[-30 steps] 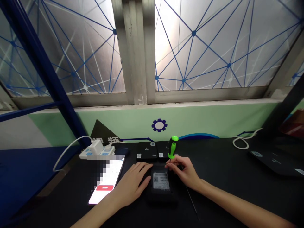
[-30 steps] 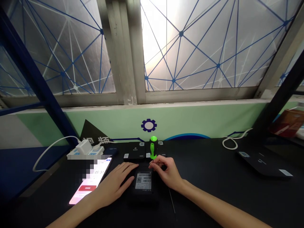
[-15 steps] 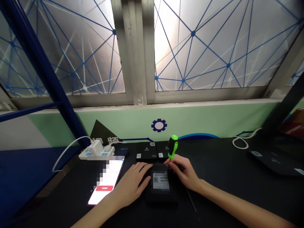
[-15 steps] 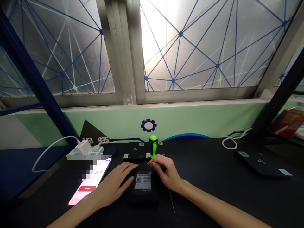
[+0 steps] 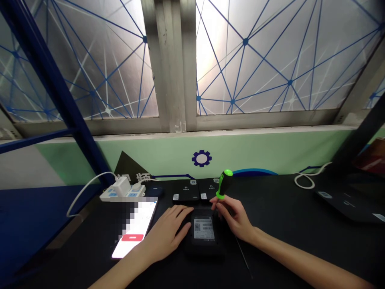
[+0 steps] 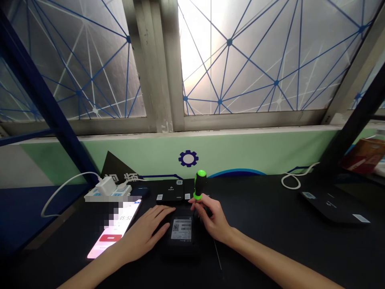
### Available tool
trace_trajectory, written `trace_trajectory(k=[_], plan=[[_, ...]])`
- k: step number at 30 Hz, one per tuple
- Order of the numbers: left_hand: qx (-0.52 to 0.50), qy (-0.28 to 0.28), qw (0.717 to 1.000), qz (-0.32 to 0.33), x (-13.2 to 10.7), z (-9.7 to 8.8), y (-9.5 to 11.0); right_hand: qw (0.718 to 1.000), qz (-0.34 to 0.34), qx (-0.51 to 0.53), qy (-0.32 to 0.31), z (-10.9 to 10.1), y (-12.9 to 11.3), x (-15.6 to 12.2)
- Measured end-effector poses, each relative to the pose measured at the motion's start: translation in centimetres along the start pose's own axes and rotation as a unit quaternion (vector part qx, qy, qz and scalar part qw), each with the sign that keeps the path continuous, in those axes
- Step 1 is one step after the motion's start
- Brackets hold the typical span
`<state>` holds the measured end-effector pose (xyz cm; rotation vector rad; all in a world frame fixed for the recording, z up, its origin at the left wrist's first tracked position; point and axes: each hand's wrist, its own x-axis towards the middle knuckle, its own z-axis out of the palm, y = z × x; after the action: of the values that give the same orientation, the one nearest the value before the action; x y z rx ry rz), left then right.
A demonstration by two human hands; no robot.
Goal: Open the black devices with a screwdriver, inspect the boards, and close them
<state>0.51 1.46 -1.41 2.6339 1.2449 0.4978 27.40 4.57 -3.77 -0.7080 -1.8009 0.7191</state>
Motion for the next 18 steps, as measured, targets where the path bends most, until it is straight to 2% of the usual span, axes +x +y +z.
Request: trace_trajectory(k=[10,18], plan=[[0.0,0.008,1.0,0.004,0.1,-0.1,0.0,0.997,0.003,0.065,0.037,0.2,0.2,-0.2],[-0.003,0.003,1.0,-0.004,0.1,0.0,0.0,0.993,0.002,0.104,0.048,0.1,-0.9,0.5]])
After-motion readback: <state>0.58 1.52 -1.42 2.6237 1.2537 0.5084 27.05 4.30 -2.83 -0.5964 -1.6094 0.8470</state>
